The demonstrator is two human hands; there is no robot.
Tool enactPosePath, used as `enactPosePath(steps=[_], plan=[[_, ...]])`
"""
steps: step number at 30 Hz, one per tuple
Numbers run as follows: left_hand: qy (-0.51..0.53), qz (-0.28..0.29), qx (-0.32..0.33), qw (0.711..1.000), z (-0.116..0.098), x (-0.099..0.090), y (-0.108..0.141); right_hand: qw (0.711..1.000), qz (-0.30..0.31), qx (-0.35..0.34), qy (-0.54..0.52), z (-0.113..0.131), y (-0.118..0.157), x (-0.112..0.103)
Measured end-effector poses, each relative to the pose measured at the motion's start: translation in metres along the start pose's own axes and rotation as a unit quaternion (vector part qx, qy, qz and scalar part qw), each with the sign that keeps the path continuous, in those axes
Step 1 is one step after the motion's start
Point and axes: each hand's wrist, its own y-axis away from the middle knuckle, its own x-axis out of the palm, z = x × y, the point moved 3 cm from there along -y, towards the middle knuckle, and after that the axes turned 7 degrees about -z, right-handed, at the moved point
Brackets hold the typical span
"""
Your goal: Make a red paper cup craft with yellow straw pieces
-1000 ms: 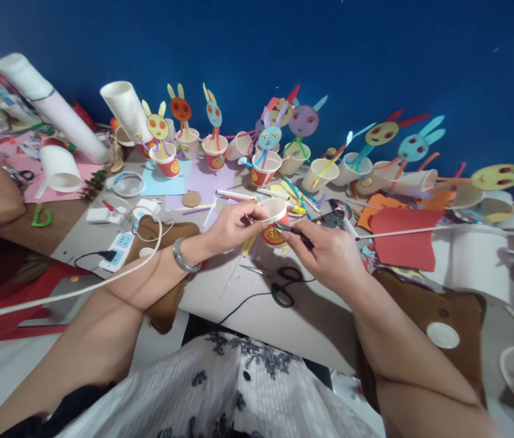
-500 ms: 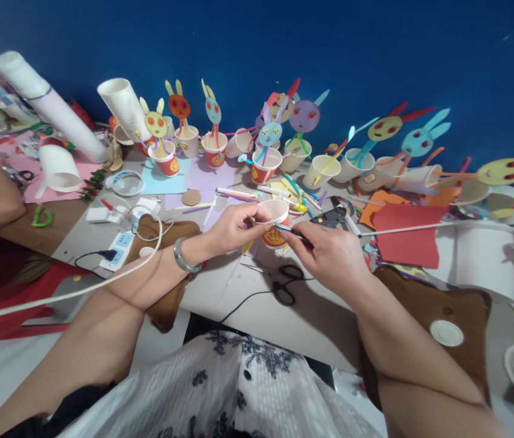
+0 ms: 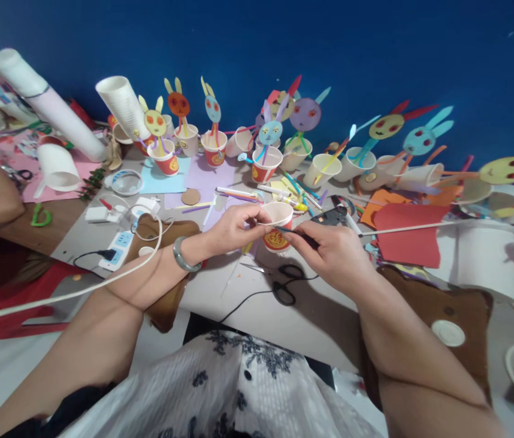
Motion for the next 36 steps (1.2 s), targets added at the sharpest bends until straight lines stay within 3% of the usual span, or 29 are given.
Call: enactPosePath(steps=[6, 15, 23, 36], plan=[[0.019, 0.016, -0.007, 1.0, -0.0007, 0.0002, -0.0002, 0.998, 0.024, 0.022, -0.051, -0.0012, -0.0012, -0.0024], [0.044, 0.016, -0.009, 0.999, -0.0021, 0.0001, -0.0013, 0.998, 0.013, 0.01, -0.068, -0.0011, -0.0021, -0.0037], [0.017, -0.034, -0.023, 0.999, -0.0001, -0.0033, -0.002, 0.999, 0.002, 0.014, -0.051, -0.0009, -0.002, -0.0064], [-0.042, -0.016, 0.043, 0.998, -0.0028, -0.0032, -0.0016, 0.997, 0.018, 0.039, -0.071, -0.0046, -0.0048, -0.0003]])
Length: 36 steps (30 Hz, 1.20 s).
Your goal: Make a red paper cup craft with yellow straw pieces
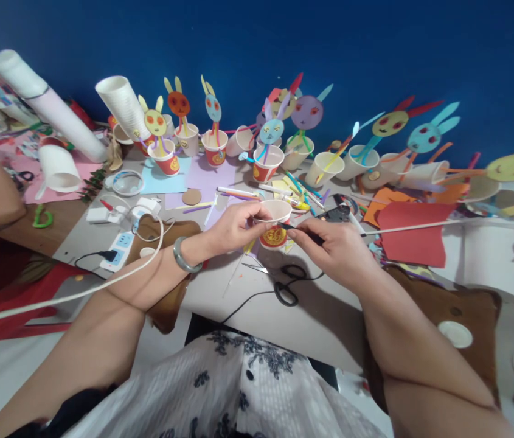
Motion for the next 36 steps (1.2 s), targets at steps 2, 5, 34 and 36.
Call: enactPosePath(steps=[2, 5, 34, 36], plan=[[-0.005, 0.009, 0.005, 1.0, 0.0, -0.0002, -0.0001, 1.0, 0.006, 0.003, -0.005, -0.0006, -0.0007, -0.0001], [-0.007, 0.021, 0.017, 1.0, -0.002, -0.0006, -0.0004, 1.0, 0.022, 0.006, -0.013, -0.0014, -0.0014, -0.0006], [-0.038, 0.067, 0.053, 0.996, -0.0049, 0.0017, -0.0017, 0.995, 0.082, 0.012, -0.063, -0.0039, -0.0062, -0.0028], [-0.035, 0.072, 0.048, 0.996, -0.0048, 0.0016, -0.0016, 0.993, 0.089, 0.012, -0.074, -0.0037, -0.0065, -0.0021]])
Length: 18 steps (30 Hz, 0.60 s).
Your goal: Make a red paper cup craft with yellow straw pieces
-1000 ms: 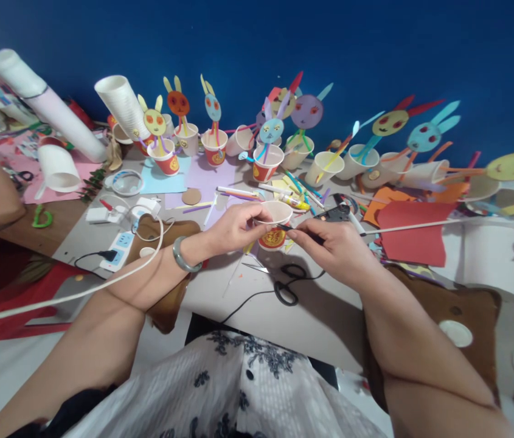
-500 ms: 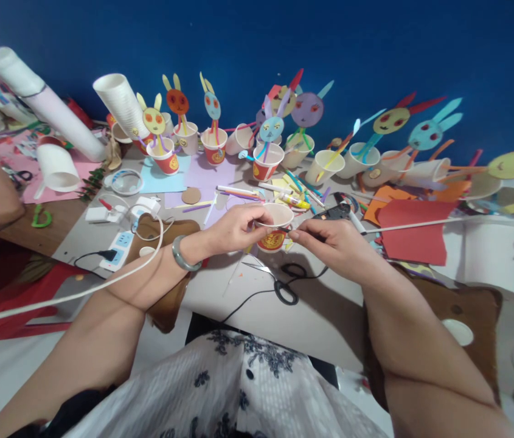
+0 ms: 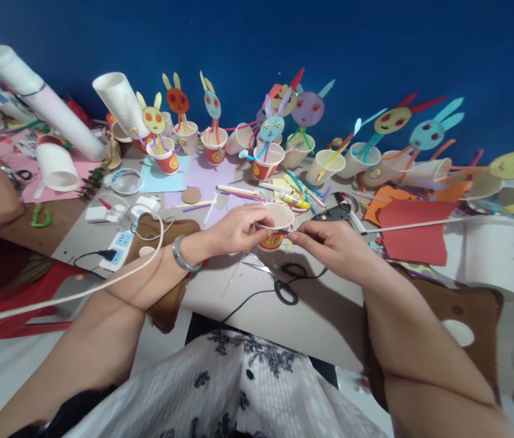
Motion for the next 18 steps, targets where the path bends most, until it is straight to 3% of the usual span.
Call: enactPosePath(steps=[9, 18], plan=[[0.075, 0.031, -0.076, 0.994, 0.0007, 0.0007, 0.0006, 0.997, 0.057, 0.024, -0.039, -0.0077, -0.004, -0.0027], [0.105, 0.058, -0.094, 0.988, -0.0013, -0.0002, 0.0009, 0.988, 0.11, 0.024, -0.103, -0.0083, -0.007, -0.004]])
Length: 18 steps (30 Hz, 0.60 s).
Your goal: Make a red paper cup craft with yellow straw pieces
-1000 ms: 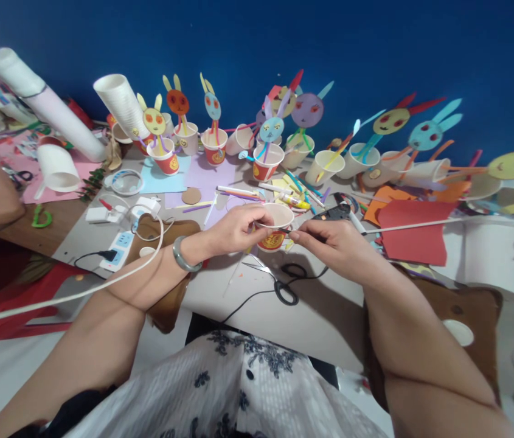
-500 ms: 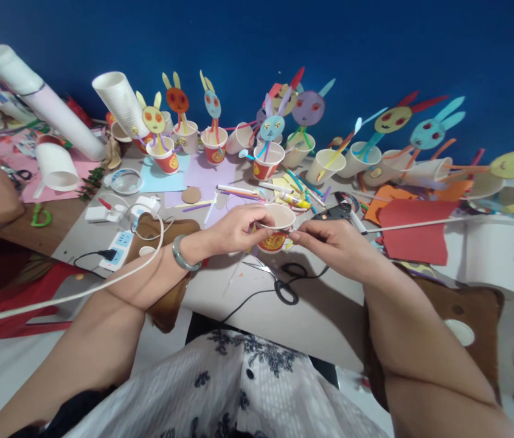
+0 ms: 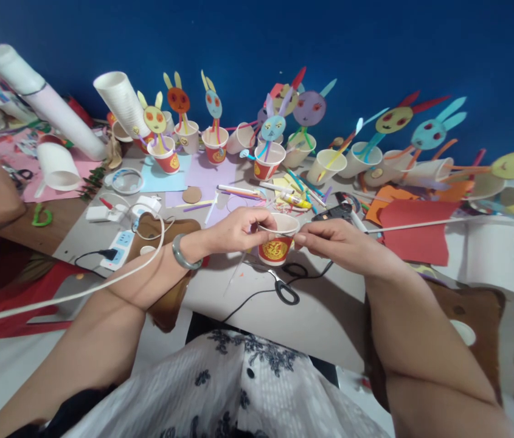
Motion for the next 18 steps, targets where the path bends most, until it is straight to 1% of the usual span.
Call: enactPosePath(steps=[6, 12, 15, 18], plan=[[-0.003, -0.005, 0.004, 1.0, -0.0007, -0.0013, -0.0002, 1.0, 0.001, 0.007, -0.01, -0.0047, -0.0002, -0.0008], [-0.014, -0.009, 0.012, 1.0, -0.0004, 0.0002, 0.0003, 1.0, -0.015, 0.005, -0.006, -0.0049, -0.002, 0.0021], [-0.002, -0.026, 0.014, 1.0, 0.0021, 0.0007, 0.0004, 0.999, -0.037, -0.014, -0.011, -0.0016, -0.0017, 0.0023], [0.018, -0.061, 0.0, 0.998, 0.0062, -0.0012, -0.0003, 0.996, -0.087, -0.033, -0.013, 0.0041, 0.002, 0.0017]])
